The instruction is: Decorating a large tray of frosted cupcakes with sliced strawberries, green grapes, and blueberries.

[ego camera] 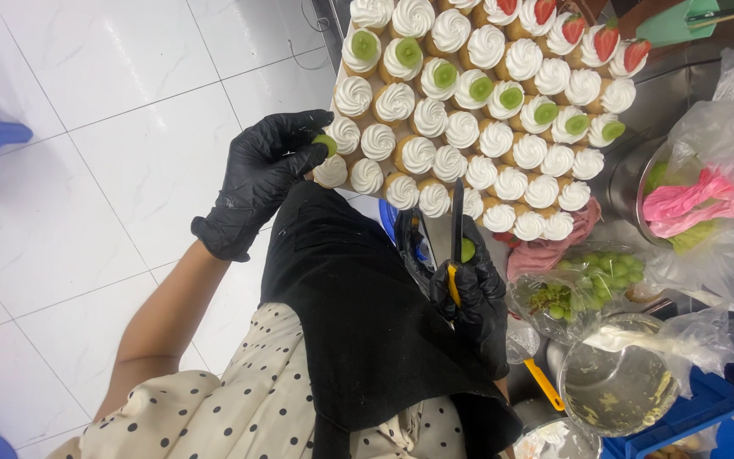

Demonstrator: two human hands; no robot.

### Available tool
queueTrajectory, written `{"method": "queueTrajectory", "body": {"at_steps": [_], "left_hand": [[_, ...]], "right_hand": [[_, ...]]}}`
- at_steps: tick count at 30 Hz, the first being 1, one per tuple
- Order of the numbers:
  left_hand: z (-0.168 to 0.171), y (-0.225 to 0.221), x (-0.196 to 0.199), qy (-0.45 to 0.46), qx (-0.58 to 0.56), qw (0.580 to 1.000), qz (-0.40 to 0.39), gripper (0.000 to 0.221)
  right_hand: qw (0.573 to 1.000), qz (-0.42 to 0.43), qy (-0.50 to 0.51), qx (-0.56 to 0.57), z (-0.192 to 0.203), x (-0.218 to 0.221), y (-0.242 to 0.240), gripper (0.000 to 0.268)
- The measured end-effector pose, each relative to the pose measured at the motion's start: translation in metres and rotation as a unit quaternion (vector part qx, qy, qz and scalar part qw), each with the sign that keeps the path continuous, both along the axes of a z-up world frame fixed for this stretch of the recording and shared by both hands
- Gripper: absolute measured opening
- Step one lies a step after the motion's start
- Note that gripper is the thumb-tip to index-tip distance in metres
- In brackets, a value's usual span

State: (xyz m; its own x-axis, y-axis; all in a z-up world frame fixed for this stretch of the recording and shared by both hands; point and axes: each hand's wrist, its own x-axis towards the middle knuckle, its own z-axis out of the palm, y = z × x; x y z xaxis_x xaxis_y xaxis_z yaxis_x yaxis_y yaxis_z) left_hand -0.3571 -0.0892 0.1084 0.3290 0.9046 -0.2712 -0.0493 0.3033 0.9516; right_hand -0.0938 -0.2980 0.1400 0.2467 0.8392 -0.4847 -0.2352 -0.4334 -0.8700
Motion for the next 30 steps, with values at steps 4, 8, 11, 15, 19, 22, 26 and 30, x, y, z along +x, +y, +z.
{"method": "queueTrajectory", "body": {"at_steps": [4,8,11,15,19,22,26,30], "left_hand": [[-0.007,-0.005,0.000,0.061,0.027,0.996,-0.060,0.034],[-0.024,-0.011,0.003,0.189,0.111,0.968,-0.125,0.028],[-0.029,-0.009,0.003,0.205,0.178,0.952,-0.144,0.027],[-0.028,-0.008,0.004,0.235,0.220,0.934,-0.152,0.029],[-0.026,-0.011,0.003,0.253,0.245,0.921,-0.164,0.032],[-0.023,-0.018,0.001,0.271,0.269,0.909,-0.167,0.038],[0.018,-0.033,0.004,0.273,0.373,0.874,-0.151,0.061],[0.046,-0.048,0.030,-0.003,0.158,0.955,-0.249,0.059]], "right_hand": [[1.000,-0.015,0.017,-0.018,0.000,-0.001,-0.001,0.061],[0.999,-0.030,0.033,-0.029,0.001,-0.004,-0.004,0.060],[0.997,-0.045,0.044,-0.034,0.003,-0.007,-0.005,0.059],[0.996,-0.061,0.056,-0.039,0.006,-0.011,-0.006,0.058],[0.993,-0.085,0.074,-0.045,0.017,-0.019,-0.002,0.058],[0.991,-0.089,0.088,-0.046,0.011,-0.013,-0.010,0.056],[0.993,-0.043,0.108,-0.036,0.022,-0.010,-0.004,0.062],[0.987,0.002,0.158,-0.029,0.006,-0.004,-0.004,0.072]]}}
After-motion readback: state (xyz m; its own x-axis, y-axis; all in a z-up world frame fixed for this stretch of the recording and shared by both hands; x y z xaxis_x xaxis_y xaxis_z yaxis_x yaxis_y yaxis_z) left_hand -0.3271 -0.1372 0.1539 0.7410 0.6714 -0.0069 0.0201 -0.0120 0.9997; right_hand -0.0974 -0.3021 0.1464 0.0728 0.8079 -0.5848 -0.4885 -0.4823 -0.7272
